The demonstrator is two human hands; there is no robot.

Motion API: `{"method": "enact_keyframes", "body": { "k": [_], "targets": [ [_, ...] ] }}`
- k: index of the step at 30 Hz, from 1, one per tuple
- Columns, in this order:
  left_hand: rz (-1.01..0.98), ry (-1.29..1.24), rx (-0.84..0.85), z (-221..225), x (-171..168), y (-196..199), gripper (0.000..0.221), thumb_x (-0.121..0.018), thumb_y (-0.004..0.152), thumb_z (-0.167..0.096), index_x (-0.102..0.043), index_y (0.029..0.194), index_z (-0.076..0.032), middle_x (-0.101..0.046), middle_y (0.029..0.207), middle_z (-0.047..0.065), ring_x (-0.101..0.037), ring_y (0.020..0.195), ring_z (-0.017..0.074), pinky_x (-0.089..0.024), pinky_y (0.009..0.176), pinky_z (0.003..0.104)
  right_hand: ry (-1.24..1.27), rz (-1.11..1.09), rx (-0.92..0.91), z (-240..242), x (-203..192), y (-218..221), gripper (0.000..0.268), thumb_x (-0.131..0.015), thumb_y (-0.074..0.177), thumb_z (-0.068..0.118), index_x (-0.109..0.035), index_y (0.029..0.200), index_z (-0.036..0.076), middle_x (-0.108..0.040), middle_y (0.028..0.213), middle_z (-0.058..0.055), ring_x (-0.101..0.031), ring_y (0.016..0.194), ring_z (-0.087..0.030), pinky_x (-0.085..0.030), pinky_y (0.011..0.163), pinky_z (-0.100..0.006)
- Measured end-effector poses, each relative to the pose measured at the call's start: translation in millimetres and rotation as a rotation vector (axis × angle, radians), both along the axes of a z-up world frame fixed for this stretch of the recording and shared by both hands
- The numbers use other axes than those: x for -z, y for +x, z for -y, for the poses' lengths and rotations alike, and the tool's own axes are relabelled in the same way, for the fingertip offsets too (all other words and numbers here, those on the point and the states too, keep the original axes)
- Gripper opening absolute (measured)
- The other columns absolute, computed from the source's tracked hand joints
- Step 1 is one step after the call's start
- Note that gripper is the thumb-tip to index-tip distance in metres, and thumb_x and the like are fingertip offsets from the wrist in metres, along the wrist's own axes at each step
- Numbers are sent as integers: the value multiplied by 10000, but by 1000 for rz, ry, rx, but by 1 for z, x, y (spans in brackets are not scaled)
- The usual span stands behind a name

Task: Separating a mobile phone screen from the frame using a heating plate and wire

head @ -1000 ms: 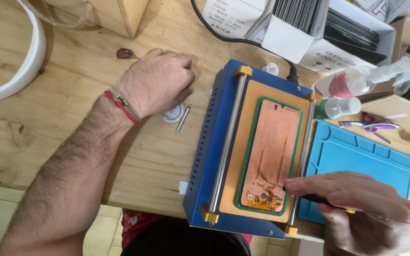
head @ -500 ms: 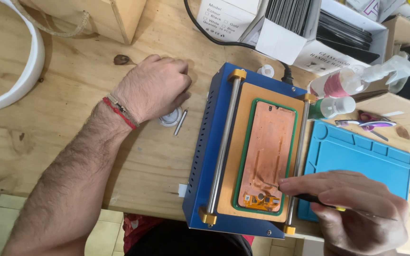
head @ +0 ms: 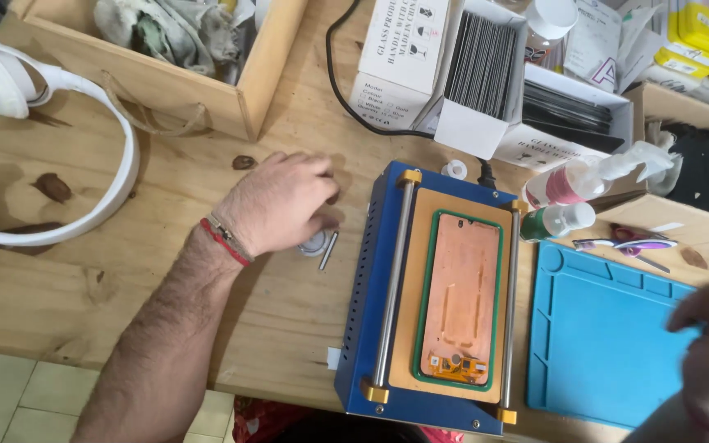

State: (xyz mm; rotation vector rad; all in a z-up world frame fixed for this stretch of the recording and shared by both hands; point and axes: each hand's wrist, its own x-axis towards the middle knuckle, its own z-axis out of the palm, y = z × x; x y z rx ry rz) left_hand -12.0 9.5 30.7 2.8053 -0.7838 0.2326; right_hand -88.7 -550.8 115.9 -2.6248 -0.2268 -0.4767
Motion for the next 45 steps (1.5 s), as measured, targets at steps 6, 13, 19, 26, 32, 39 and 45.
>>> {"method": "enact_keyframes", "body": {
  "k": [6,13,19,26,32,39,45],
  "targets": [
    [-323,43,58,8,3,-12,835,-1093,557,-548,-727,1225,-205,-704,1156,54,-695,1152,358,-535,1023,550,-415,-390,-33,-41,65,32,472,-638,1104,239,-698,1572,256,-688,1129,-85,-713,970,-343,-559,786,-502],
    [-179,102,89,14,26,-8,843,-1057,540,-261,-677,1287,-171,-687,1227,90,-683,1179,341,-575,1012,514,-425,73,-131,-44,57,23,405,-861,1084,113,-802,1476,31,-753,1238,-165,-723,1116,-327,-617,944,-436],
    [-184,95,124,14,37,-4,605,-1025,578,-215,-724,1097,-138,-688,1129,80,-676,1109,329,-603,952,471,47,118,-391,-153,-26,23,117,-805,1084,-97,-743,1184,-89,-769,1161,-223,-719,1020,-315,-566,1008,-415],
    [-622,-412,200,-1,-23,-1,263,-870,828,-36,-618,815,-109,-837,871,12,-797,841,203,-582,755,370,48,-102,-892,-291,-83,67,226,-795,968,75,-760,1185,22,-832,1137,-79,-814,990,-207,-655,916,-316],
    [-11,-764,352,-10,-96,-36,154,-807,1017,-78,-661,972,-60,-722,930,57,-710,867,228,-558,830,352,-21,-402,-1073,-332,-68,91,777,-814,964,276,-449,1581,-24,-680,1527,-211,-690,1360,-366,-524,1118,-434],
    [36,-1089,194,12,-106,-68,640,-1003,769,-150,-575,1227,-22,-854,1031,162,-889,933,200,-728,836,254,70,-339,-1151,-304,-91,75,472,-509,859,-285,-675,1204,-10,-828,963,-107,-859,869,-234,-657,662,-336],
    [-126,-1080,159,34,-107,-62,369,-927,865,-148,-706,1137,-32,-804,1011,94,-794,806,133,-725,760,217,-50,-291,-914,-220,-98,70,440,-635,972,-79,-702,1376,81,-833,1165,-65,-854,870,-209,-659,688,-319]
  ]
}}
